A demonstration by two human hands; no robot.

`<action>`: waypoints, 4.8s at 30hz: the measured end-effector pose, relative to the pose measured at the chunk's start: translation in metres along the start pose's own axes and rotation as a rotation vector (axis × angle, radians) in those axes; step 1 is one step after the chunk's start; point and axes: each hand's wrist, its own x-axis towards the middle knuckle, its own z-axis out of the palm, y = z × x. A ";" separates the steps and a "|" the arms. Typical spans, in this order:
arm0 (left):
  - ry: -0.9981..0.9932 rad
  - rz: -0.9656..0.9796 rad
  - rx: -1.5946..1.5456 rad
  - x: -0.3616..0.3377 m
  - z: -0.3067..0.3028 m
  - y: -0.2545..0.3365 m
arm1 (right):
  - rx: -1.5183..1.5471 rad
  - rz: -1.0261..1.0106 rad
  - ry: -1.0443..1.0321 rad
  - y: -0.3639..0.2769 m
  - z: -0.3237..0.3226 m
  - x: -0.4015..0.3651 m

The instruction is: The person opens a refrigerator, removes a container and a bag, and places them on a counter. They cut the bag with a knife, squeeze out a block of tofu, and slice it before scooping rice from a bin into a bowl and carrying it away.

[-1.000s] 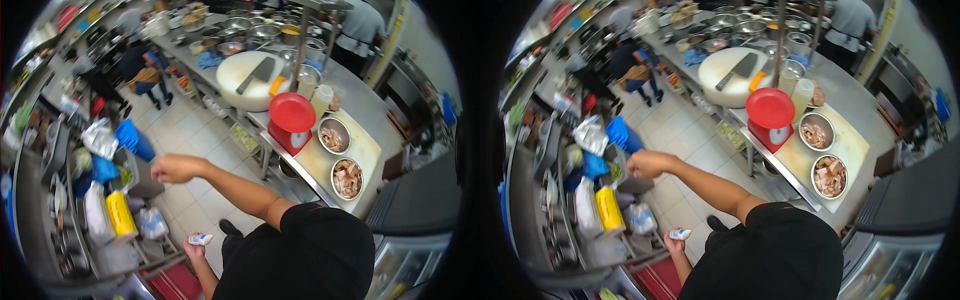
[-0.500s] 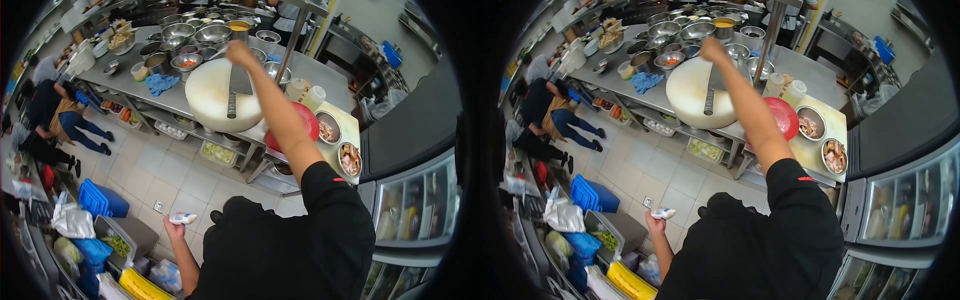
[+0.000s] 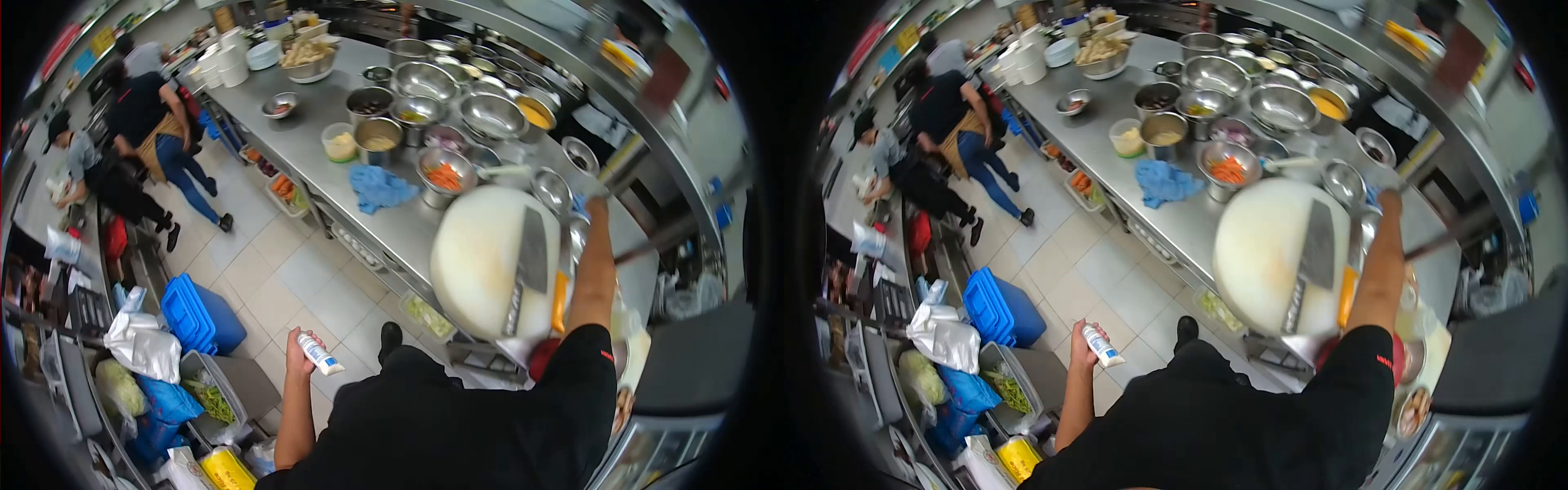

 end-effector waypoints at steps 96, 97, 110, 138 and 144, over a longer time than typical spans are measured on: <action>-0.987 -0.026 0.494 0.127 0.321 0.213 | 0.945 0.211 0.300 -0.440 -0.438 -0.327; -1.018 -0.088 0.492 0.125 0.322 0.194 | 0.824 0.336 0.229 -0.406 -0.414 -0.350; -1.349 -0.184 0.346 0.044 0.374 -0.060 | 0.437 0.472 -0.032 -0.180 -0.237 -0.400; -1.946 1.004 1.559 0.061 0.406 -0.058 | 1.590 0.550 -0.324 -0.278 -0.393 -0.456; -1.996 0.903 1.546 0.070 0.406 -0.067 | 0.897 0.366 -0.147 -0.317 -0.399 -0.468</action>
